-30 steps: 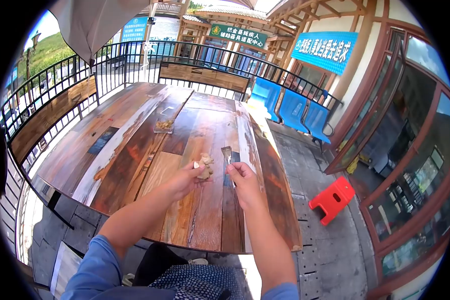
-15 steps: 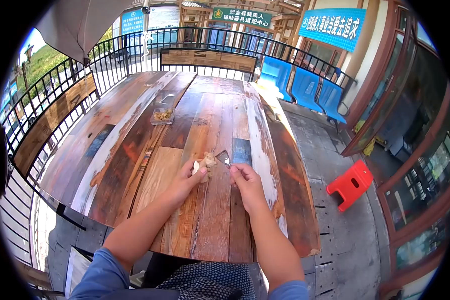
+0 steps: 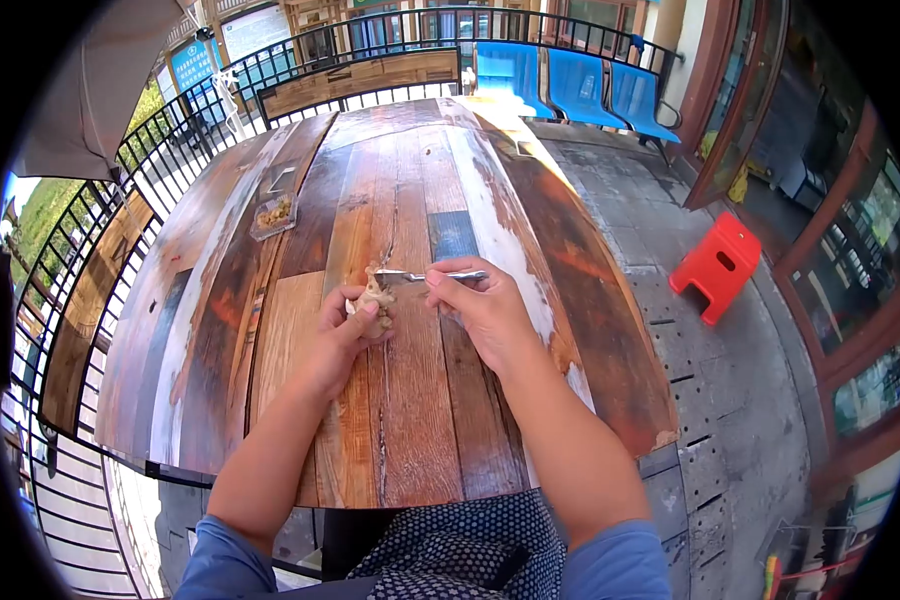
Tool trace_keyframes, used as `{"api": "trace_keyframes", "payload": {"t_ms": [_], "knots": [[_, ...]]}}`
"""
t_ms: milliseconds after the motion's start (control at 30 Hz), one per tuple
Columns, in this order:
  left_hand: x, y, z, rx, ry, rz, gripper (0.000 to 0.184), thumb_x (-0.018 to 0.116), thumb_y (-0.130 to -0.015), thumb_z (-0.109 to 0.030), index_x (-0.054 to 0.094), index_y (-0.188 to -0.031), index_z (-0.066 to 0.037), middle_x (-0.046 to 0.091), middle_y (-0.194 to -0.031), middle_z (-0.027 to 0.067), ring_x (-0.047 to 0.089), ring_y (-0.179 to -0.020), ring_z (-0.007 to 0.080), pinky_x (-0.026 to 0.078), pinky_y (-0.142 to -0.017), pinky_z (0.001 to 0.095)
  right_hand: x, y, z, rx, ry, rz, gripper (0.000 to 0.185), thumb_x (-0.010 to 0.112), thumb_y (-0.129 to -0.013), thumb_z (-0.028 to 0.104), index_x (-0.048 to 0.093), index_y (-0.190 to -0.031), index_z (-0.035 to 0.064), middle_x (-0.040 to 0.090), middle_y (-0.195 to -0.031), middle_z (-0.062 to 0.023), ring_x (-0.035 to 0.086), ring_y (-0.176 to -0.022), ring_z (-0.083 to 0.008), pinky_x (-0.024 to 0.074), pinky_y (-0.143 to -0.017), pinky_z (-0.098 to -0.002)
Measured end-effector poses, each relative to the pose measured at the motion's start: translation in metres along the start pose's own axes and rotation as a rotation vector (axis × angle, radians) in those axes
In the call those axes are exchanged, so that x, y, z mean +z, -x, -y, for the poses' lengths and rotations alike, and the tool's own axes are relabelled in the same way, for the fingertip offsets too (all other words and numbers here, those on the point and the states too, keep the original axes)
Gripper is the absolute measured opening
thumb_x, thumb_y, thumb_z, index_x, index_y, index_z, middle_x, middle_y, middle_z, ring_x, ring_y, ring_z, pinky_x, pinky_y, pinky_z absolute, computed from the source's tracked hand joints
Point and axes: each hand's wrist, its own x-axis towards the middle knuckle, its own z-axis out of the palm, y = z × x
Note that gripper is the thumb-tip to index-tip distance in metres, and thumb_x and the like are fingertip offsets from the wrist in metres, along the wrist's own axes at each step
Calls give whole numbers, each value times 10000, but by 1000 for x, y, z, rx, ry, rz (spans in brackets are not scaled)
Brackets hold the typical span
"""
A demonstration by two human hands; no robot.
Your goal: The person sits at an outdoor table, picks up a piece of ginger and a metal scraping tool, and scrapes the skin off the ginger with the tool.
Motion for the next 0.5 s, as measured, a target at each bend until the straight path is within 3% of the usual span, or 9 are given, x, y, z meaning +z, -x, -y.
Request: {"api": "trace_keyframes", "payload": {"t_ms": [100, 333, 500], "knots": [[4, 3, -3, 7, 5, 8, 225, 598, -969, -204, 514, -1141, -86, 612, -1112, 62, 616, -1015, 181, 540, -873, 405, -11, -6, -9, -22, -121, 72, 162, 711, -900, 181, 656, -972, 48, 651, -853, -38, 600, -732, -116, 455, -668, -261], [9, 8, -11, -10, -4, 34, 246, 586, -975, -185, 512, -1168, -53, 614, -1105, 84, 617, -1027, 188, 532, -894, 412, -9, -7, -7, 86, -172, -71, 220, 632, -961, 280, 613, -960, 61, 614, -799, -22, 549, -707, -100, 428, -676, -255], [10, 9, -15, -28, 45, 34, 282, 567, -981, -157, 491, -1222, -32, 603, -1136, 97, 600, -1075, 199, 510, -938, 409, -6, -5, -8, 48, 154, -12, 228, 594, -983, 264, 583, -1026, 40, 570, -757, 0, 507, -714, -73, 407, -691, -224]]}}
